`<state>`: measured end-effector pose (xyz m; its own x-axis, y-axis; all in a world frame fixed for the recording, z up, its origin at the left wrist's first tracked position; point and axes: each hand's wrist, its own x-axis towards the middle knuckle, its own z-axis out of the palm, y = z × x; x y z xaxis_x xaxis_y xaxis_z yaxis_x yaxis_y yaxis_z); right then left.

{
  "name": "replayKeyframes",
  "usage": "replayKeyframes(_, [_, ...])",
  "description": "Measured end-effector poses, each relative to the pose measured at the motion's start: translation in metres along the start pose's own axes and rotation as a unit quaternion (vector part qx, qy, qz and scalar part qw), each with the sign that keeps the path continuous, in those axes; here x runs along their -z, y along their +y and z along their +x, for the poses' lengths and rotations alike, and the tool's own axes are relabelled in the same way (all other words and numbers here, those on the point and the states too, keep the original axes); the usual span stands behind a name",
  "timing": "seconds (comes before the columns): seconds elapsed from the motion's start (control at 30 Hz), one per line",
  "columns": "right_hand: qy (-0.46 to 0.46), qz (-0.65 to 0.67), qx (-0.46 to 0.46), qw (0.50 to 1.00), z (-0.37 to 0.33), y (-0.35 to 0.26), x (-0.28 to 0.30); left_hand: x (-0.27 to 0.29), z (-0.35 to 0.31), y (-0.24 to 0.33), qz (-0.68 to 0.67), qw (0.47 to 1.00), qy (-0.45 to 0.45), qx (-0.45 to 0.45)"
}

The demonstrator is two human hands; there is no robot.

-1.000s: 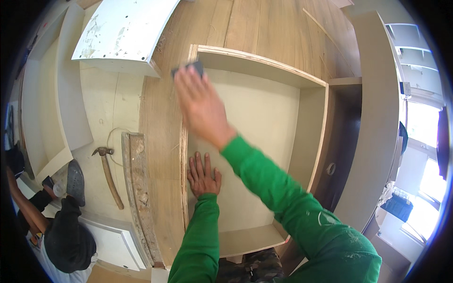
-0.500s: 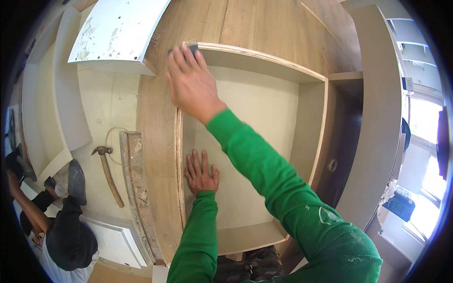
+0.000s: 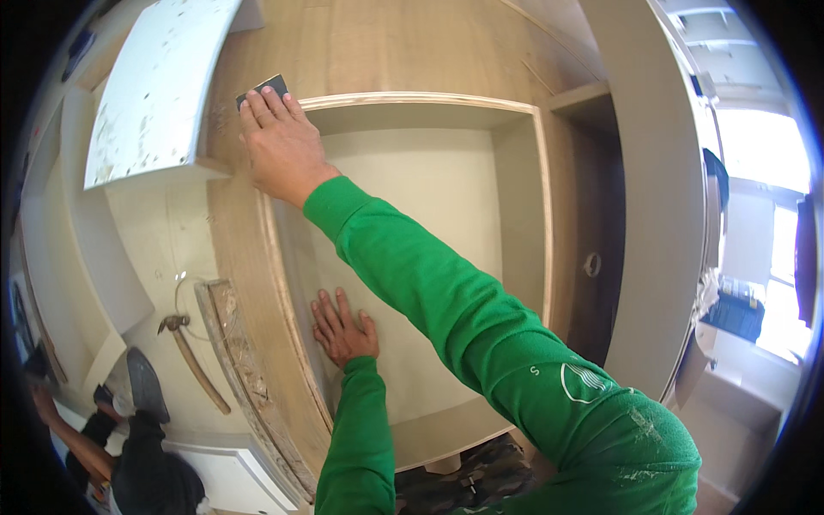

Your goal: The person uses a utility knife to trim excess material from the edge of a wooden drawer box, then sands the edges with a sanding block. The drawer is placed on the floor and worked on while kneeling.

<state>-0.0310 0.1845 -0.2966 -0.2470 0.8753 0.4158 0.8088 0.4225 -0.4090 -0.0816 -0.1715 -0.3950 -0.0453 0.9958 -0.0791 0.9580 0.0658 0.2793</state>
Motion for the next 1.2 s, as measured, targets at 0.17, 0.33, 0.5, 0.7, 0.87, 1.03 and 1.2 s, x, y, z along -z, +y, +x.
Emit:
replayKeyframes(0.17, [0.014, -0.201, -0.072, 0.977, -0.083, 0.153, 0.112, 0.001, 0.000, 0.001, -0.006, 1.000, -0.002, -0.006])
replayKeyframes(0.33, [0.034, -0.204, -0.289, 0.935, -0.126, 0.233, 0.205, -0.001, 0.000, 0.002, 0.010, 1.000, -0.007, -0.002])
replayKeyframes(0.5, [0.027, -0.039, -0.092, 0.995, -0.061, 0.085, 0.060, 0.001, 0.001, 0.001, 0.019, 1.000, -0.001, -0.013])
replayKeyframes(0.7, [-0.017, -0.016, 0.018, 1.000, -0.051, 0.057, 0.034, -0.002, 0.001, 0.003, 0.033, 0.999, -0.006, -0.002])
replayKeyframes(0.87, [0.036, -0.150, -0.254, 0.955, -0.130, 0.219, 0.197, -0.001, -0.001, 0.004, 0.033, 0.999, 0.023, -0.016])
replayKeyframes(1.03, [0.072, -0.220, -0.246, 0.941, -0.127, 0.210, 0.165, 0.003, 0.003, 0.007, 0.047, 0.998, 0.024, -0.015])
replayKeyframes(1.2, [0.000, -0.046, -0.033, 0.998, -0.059, 0.091, 0.061, 0.002, 0.004, 0.008, 0.044, 0.998, 0.029, -0.022])
